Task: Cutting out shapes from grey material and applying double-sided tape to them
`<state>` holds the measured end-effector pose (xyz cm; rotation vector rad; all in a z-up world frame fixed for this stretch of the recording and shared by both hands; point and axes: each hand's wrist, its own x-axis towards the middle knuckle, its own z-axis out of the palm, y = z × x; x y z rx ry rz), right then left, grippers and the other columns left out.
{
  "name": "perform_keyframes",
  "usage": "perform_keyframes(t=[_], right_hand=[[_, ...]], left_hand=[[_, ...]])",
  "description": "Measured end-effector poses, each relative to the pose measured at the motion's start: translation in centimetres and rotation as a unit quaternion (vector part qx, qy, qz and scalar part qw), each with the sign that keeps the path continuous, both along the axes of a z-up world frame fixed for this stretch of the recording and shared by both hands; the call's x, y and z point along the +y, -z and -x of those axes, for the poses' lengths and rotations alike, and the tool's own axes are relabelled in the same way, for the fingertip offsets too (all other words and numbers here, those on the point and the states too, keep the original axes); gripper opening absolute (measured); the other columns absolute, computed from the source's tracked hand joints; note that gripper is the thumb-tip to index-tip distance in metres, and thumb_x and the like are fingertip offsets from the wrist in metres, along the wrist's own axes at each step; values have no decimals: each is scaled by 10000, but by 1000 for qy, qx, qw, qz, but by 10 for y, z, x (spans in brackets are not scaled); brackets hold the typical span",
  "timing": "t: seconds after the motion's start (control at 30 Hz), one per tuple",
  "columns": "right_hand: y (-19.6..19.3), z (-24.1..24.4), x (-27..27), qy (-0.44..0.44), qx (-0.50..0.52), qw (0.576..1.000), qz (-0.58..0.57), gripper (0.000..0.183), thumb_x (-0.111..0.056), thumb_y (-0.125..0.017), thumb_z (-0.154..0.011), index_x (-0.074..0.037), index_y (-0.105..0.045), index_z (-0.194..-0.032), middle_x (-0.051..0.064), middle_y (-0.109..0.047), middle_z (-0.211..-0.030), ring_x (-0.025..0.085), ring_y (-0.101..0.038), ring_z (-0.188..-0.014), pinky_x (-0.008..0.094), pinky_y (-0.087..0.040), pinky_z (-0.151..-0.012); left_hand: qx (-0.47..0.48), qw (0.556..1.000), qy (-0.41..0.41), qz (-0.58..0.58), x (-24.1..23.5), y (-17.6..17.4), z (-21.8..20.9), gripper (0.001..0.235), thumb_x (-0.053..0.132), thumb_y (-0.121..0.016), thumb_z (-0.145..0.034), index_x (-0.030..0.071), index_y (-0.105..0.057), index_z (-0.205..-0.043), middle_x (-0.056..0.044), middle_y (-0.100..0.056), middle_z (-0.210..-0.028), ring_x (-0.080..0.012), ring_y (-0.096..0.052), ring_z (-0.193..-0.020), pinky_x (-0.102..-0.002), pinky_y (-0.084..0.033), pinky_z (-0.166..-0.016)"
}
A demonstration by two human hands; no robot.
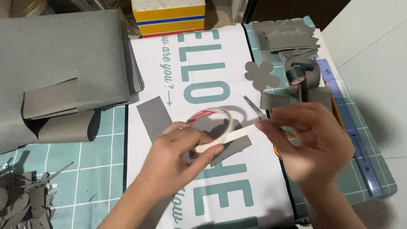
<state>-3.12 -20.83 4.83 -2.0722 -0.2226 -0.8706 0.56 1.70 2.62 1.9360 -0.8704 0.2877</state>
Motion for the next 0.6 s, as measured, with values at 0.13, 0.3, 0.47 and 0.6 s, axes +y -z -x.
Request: perform_keyframes(t=[0.13,0.3,0.47,0.6], right_hand=[[16,-3,-7,33,184,974,-126,338,17,-877,-771,8,-699,-1058,118,-737,-899,127,-719,-837,218,-619,-796],[46,-6,-21,0,341,924,-172,444,3,-894,-705,-64,-754,-1121,66,-771,-882,99,-755,-762,212,-613,-786],[26,7,-20,27,294,948,-118,410,-30,-901,-695,-58,-746,-1074,79,-791,-872,111,-770,-813,214,-622,-784],[10,26,-20,5,126,992,-17,365,62,-900,-693,67,-666,-973,141,-729,-840,182,-771,-735,231,-660,-696]], left_hand=[[2,993,-40,-111,8,-20,14,282,331,-645,-991,120,-663,-805,42,-544,-536,-201,-564,-535,-348,-491,-724],[19,938,-187,-291,-5,-5,45,154,368,-633,-910,249,-691,-831,54,-690,-594,-300,-641,-549,-453,-497,-409],[37,946,-213,-242,-9,-1,51,150,360,-618,-929,238,-668,-856,29,-649,-560,-284,-617,-563,-440,-536,-590],[-49,983,-146,-102,-9,0,46,122,199,-641,-988,107,-656,-909,33,-650,-674,-205,-545,-542,-419,-537,-889]])
